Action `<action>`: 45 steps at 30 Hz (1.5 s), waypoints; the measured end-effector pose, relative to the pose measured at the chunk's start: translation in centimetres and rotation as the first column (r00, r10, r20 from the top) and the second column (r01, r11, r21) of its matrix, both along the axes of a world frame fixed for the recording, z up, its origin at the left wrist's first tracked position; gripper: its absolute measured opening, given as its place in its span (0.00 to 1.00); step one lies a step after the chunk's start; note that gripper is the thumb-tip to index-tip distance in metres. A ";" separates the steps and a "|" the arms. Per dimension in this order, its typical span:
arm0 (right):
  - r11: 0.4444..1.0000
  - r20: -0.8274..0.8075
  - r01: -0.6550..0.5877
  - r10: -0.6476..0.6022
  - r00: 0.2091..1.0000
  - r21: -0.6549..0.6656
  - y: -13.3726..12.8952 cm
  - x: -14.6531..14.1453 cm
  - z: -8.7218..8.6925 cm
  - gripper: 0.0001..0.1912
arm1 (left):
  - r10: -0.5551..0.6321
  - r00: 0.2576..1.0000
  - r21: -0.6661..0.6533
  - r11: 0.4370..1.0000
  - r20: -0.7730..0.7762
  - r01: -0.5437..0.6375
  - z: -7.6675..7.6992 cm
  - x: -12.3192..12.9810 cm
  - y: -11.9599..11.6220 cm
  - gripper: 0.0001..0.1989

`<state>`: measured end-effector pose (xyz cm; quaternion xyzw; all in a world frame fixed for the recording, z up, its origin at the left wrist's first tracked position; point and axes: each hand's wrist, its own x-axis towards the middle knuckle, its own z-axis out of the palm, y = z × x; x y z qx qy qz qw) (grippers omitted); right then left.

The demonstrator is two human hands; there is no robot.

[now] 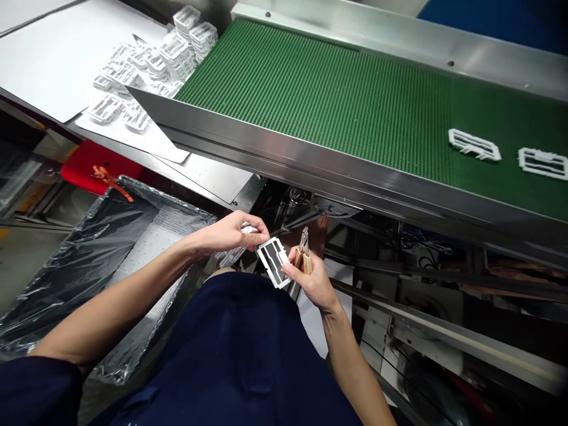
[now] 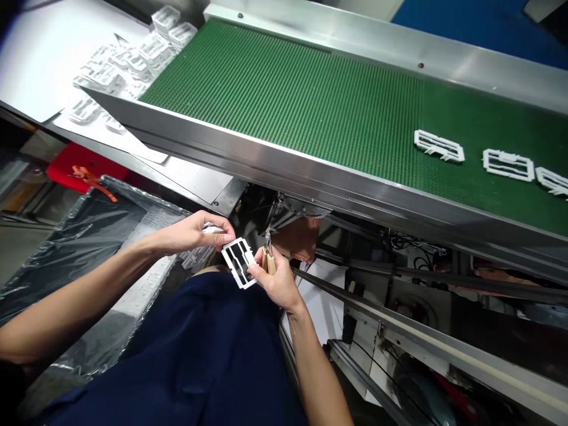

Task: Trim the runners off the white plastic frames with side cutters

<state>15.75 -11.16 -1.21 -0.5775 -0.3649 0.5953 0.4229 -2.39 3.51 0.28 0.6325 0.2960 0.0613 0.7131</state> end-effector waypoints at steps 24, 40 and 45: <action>0.969 -0.175 -0.244 0.234 0.956 -0.042 -2.4 -3.4 -3.8 0.15 | -0.316 0.942 0.198 0.937 0.118 0.289 0.2 -1.8 -2.5 0.11; 0.664 0.814 -0.654 0.567 0.123 -0.363 -0.1 1.8 5.1 0.13 | -0.365 0.930 0.292 0.894 0.034 0.340 0.3 -1.3 -2.6 0.07; 0.581 0.815 -0.696 0.580 -0.009 -0.421 0.7 1.8 5.6 0.10 | -0.418 0.909 0.332 0.858 0.010 0.391 0.4 -1.1 -2.5 0.07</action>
